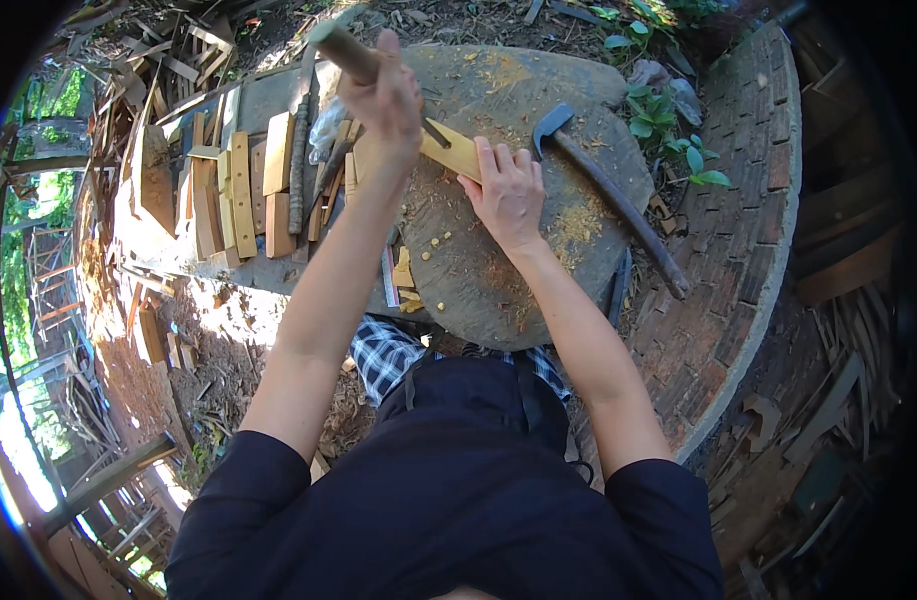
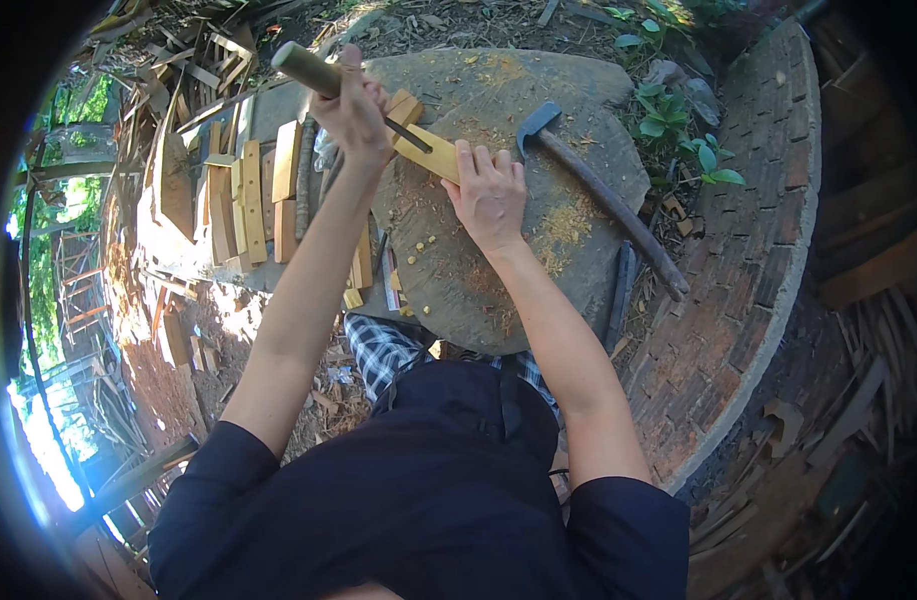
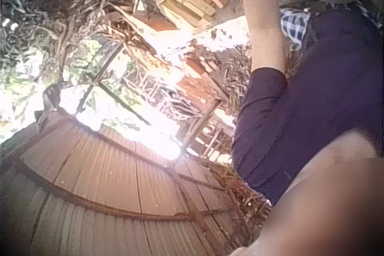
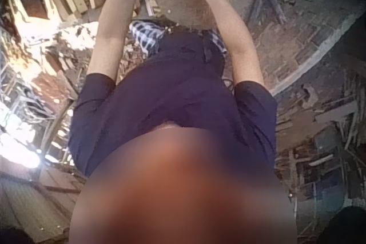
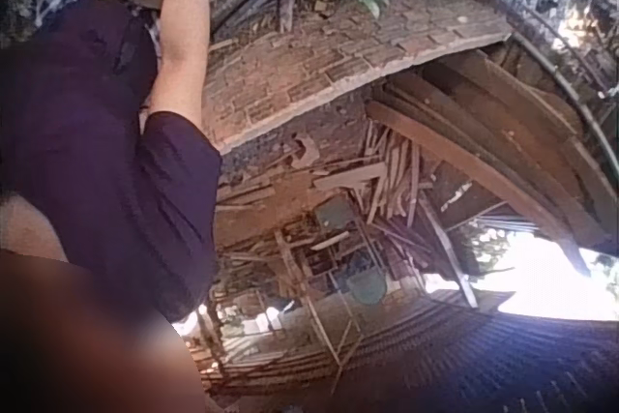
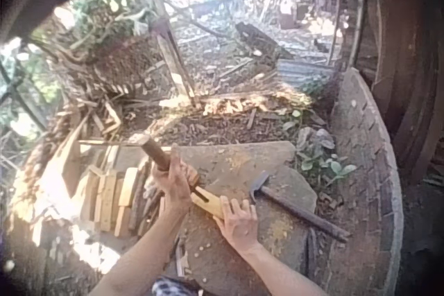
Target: The person chisels a rectangular mortise into a wooden block using a chisel and hammer.
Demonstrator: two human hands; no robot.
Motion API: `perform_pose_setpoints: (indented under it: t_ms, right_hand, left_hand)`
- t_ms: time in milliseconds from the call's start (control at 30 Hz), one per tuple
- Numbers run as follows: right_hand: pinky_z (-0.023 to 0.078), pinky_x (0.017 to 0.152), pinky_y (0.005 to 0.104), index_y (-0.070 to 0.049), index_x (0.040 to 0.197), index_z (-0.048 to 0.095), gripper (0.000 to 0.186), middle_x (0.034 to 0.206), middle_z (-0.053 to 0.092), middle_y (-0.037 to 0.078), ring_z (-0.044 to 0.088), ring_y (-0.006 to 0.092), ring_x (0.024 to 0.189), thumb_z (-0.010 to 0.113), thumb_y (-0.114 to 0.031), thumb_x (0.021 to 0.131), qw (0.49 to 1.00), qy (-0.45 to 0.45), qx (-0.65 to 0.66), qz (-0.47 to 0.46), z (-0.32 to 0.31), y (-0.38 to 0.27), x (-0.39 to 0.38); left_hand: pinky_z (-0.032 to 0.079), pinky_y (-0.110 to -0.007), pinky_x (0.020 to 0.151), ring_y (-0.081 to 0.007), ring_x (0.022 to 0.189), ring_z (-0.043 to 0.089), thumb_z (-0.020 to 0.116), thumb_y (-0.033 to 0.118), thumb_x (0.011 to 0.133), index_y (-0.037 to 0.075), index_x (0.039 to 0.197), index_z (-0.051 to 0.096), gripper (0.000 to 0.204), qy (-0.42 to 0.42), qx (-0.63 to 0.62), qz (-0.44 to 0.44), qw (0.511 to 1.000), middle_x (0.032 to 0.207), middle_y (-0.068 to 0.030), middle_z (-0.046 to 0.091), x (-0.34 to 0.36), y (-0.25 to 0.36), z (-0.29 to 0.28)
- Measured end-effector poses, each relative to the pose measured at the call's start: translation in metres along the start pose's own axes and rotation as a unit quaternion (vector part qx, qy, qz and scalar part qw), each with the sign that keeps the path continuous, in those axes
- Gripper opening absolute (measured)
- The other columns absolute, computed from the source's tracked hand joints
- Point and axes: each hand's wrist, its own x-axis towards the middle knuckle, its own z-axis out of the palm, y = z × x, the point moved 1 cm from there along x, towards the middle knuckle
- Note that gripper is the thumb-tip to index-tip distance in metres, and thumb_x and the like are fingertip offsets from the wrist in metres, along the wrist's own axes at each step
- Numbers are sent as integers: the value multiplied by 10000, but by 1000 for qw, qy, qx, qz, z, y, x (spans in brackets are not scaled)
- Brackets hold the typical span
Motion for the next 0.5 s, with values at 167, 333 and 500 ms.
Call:
perform_pose_setpoints:
  t_ms: [167, 333, 500]
  right_hand:
    - [415, 860, 410, -113, 1296, 543, 583, 1061, 595, 51, 557, 253, 1001, 769, -317, 799, 999, -42, 1, 8, -8, -2, 5]
    - [354, 977, 464, -103, 1294, 557, 458, 1232, 568, 81, 486, 270, 1205, 652, -320, 903, 989, 101, -34, 103, -46, 44, 11]
    - [460, 861, 437, -93, 1179, 593, 302, 1194, 593, 79, 557, 295, 1124, 629, -258, 929, 983, -75, -135, 97, -51, 102, -13]
  left_hand:
    - [411, -226, 462, -73, 499, 514, 746, 328, 917, 71, 732, 522, 388, 7, 71, 83, 994, 601, 14, 525, -8, -12, 1]
    - [427, -246, 496, -84, 535, 536, 737, 358, 923, 57, 746, 549, 397, 36, 75, 43, 996, 629, 10, 553, -5, -5, -8]
    - [450, -278, 529, -109, 573, 572, 741, 321, 901, 40, 787, 598, 335, 5, 100, 64, 993, 665, -16, 603, -13, -5, 0]
